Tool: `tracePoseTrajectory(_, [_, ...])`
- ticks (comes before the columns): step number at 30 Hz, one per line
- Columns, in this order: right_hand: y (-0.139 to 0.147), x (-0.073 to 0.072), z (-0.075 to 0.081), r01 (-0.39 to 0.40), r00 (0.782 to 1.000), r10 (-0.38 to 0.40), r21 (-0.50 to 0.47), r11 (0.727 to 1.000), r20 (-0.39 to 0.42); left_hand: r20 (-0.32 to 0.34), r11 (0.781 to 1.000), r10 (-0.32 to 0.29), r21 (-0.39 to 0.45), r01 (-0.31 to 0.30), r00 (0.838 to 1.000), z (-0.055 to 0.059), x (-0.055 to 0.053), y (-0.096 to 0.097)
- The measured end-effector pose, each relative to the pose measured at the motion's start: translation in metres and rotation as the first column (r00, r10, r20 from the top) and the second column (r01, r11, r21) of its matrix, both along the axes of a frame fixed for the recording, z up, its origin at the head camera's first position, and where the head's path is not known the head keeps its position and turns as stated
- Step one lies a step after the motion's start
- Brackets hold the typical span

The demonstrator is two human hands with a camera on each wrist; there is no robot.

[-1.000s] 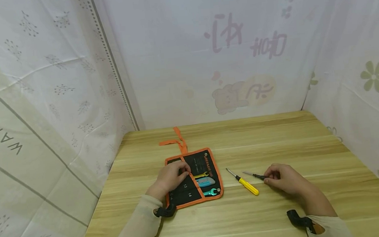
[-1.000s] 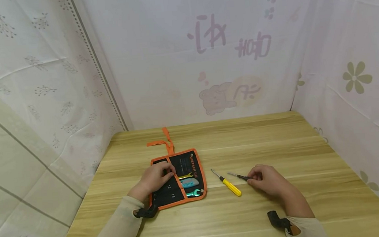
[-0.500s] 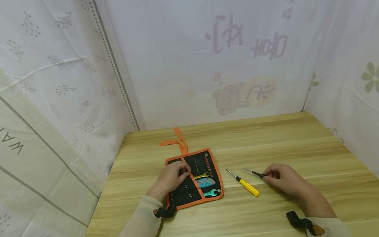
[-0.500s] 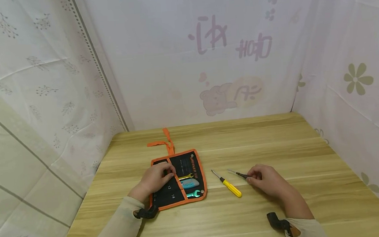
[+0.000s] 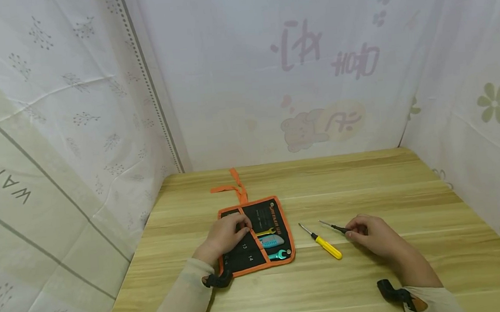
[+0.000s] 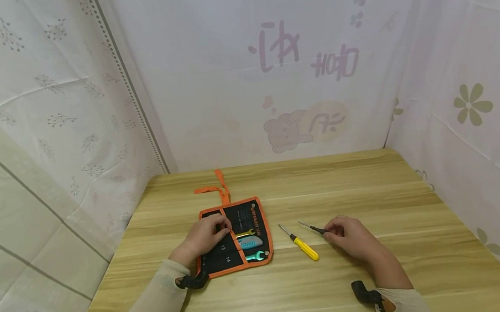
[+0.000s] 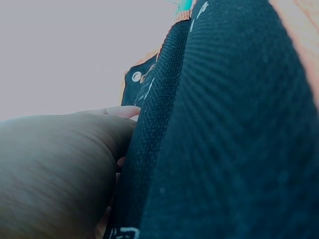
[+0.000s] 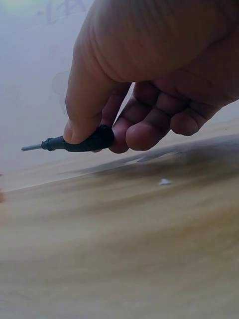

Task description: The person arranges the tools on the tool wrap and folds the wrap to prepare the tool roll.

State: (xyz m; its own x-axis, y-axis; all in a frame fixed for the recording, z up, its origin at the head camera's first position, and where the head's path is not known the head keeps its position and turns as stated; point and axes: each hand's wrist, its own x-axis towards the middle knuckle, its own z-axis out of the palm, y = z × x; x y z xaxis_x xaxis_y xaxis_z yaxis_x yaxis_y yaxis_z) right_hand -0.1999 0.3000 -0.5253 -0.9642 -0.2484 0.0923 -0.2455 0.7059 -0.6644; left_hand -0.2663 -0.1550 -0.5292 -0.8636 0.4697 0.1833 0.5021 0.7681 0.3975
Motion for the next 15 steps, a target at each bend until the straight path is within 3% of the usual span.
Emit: tracePoseTrajectory(15, [-0.017,-0.01,0.007,-0.027,0.998,0.031,0.095,0.995,-0.046,0.001,1.0,-0.001,0.009,0.001,1.0,0.0,0.001,-0.001])
